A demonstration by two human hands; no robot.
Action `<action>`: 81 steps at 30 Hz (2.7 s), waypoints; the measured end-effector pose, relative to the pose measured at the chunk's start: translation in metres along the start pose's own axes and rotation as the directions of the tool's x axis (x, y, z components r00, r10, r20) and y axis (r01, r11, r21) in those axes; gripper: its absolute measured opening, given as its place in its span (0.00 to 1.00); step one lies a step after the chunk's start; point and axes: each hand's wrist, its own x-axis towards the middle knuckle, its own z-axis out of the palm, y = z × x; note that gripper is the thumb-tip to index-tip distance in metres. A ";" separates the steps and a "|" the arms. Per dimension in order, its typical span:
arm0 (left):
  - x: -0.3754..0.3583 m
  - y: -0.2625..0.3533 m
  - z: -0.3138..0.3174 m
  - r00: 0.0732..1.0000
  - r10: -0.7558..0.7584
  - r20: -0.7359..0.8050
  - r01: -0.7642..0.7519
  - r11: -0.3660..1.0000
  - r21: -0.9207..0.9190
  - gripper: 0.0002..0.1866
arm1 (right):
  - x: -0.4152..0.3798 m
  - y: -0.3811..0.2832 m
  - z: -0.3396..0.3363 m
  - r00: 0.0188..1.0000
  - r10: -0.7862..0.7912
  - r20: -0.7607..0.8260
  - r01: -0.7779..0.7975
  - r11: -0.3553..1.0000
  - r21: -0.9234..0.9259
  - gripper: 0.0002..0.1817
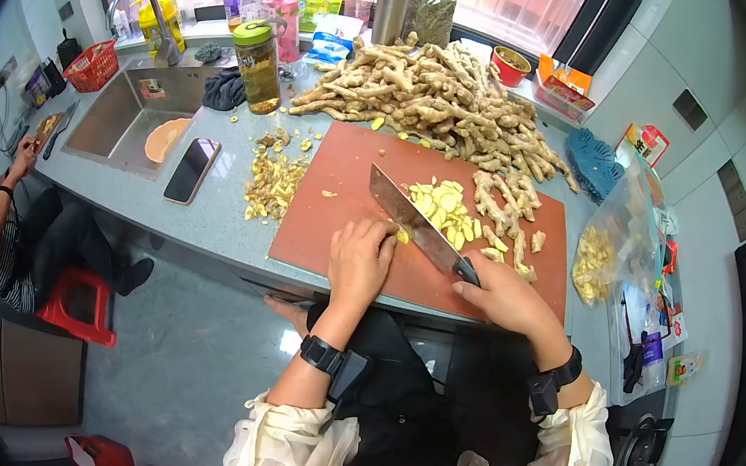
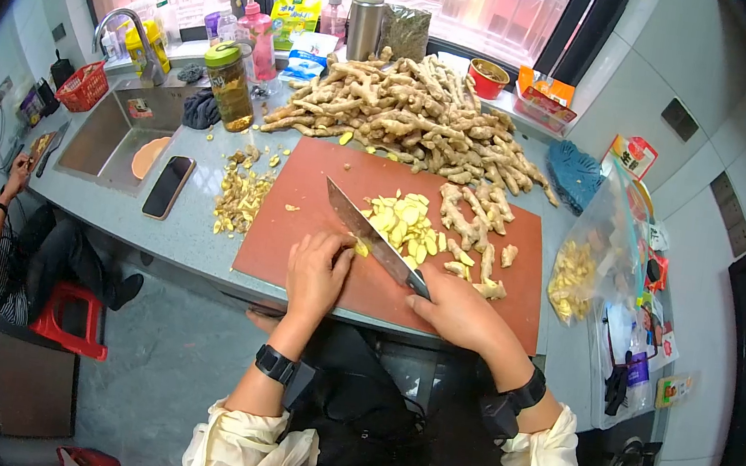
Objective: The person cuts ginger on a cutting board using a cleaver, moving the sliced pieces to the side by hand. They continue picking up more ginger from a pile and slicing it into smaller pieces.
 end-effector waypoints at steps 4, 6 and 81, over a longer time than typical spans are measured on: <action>0.001 0.000 0.002 1.000 0.013 -0.007 -0.013 1.000 0.002 0.07 | 0.006 0.002 -0.003 0.999 -0.023 0.028 0.021 0.998 0.053 0.20; 0.002 0.000 0.001 1.000 0.006 -0.007 -0.006 1.000 -0.003 0.06 | 0.013 -0.002 -0.002 0.999 -0.022 0.040 0.020 0.998 0.066 0.20; 0.000 0.001 0.000 0.999 0.021 -0.032 -0.020 1.000 0.016 0.07 | -0.016 -0.005 -0.003 0.996 0.091 0.021 -0.093 0.978 0.189 0.17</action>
